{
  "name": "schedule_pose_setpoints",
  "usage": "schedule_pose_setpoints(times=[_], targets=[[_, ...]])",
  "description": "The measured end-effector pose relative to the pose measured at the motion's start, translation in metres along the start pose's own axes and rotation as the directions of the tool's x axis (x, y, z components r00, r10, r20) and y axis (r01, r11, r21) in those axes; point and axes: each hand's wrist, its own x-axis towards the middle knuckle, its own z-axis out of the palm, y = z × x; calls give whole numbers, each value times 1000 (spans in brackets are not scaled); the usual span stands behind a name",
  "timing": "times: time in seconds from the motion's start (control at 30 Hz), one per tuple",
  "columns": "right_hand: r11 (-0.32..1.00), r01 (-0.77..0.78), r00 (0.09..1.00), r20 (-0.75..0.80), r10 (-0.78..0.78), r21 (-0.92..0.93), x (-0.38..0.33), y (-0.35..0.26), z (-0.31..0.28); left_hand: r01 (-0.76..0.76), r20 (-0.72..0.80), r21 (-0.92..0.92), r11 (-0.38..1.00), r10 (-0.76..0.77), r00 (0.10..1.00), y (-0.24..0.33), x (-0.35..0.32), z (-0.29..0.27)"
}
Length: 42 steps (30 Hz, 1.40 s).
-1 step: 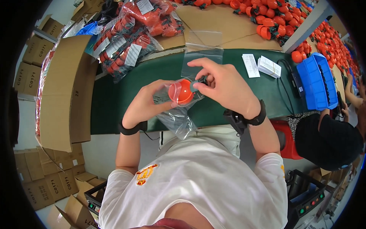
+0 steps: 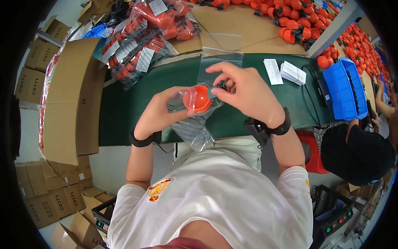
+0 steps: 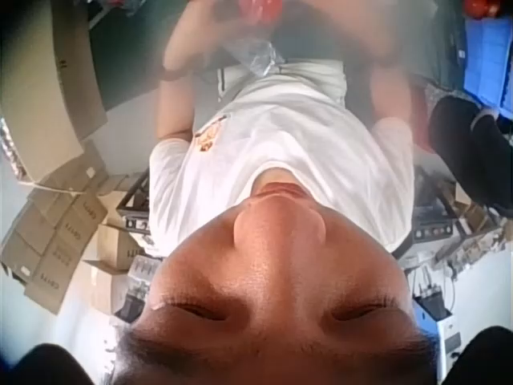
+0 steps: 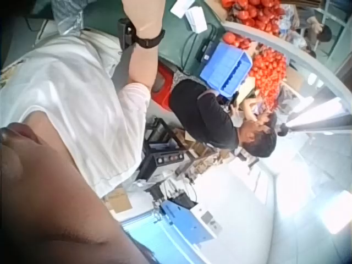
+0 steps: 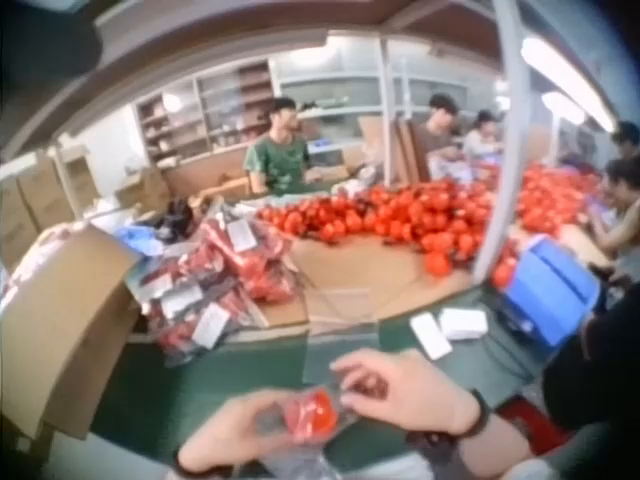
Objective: The person packs red plastic components into a clear plastic bag by hand, then inserts a small white paper slip. They press the bag to remove air and seal the zipper closure before repeating the process with another set.
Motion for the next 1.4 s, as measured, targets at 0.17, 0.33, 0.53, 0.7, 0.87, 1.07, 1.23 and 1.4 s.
schedule_pose_setpoints(times=[0.17, 0.33, 0.53, 0.7, 0.87, 1.07, 1.23, 1.4], targets=[[993, -106, 994, 34, 105, 48, 14, -9, -15, 94, -36, -164, 982, -102, 994, 6, 2, 10], [998, -14, 991, 136, 22, -61, 32, -17, -29, 18, -116, -488, 873, -85, 990, 7, 10, 26], [997, 58, 973, 227, -44, -56, 40, -11, -34, 43, -133, -593, 804, -150, 980, 10, 15, 26], [857, 470, 883, 123, -454, -212, 38, -2, -22, 71, -152, -662, 746, -226, 962, 6, 20, 25], [777, 514, 844, 373, -384, -364, 46, -4, -36, 38, -145, -540, 841, -137, 980, -1, 18, 27], [849, 482, 834, 411, -369, -215, 54, -14, -45, 111, -87, -579, 808, -196, 977, 5, 16, 26], [847, 523, 809, 371, -456, -100, 61, -14, -50, 90, -122, -626, 775, -211, 970, 11, 14, 22], [948, 319, 869, 400, -291, -2, 59, -14, -45, 44, -88, -647, 761, -132, 987, 14, 12, 25]])
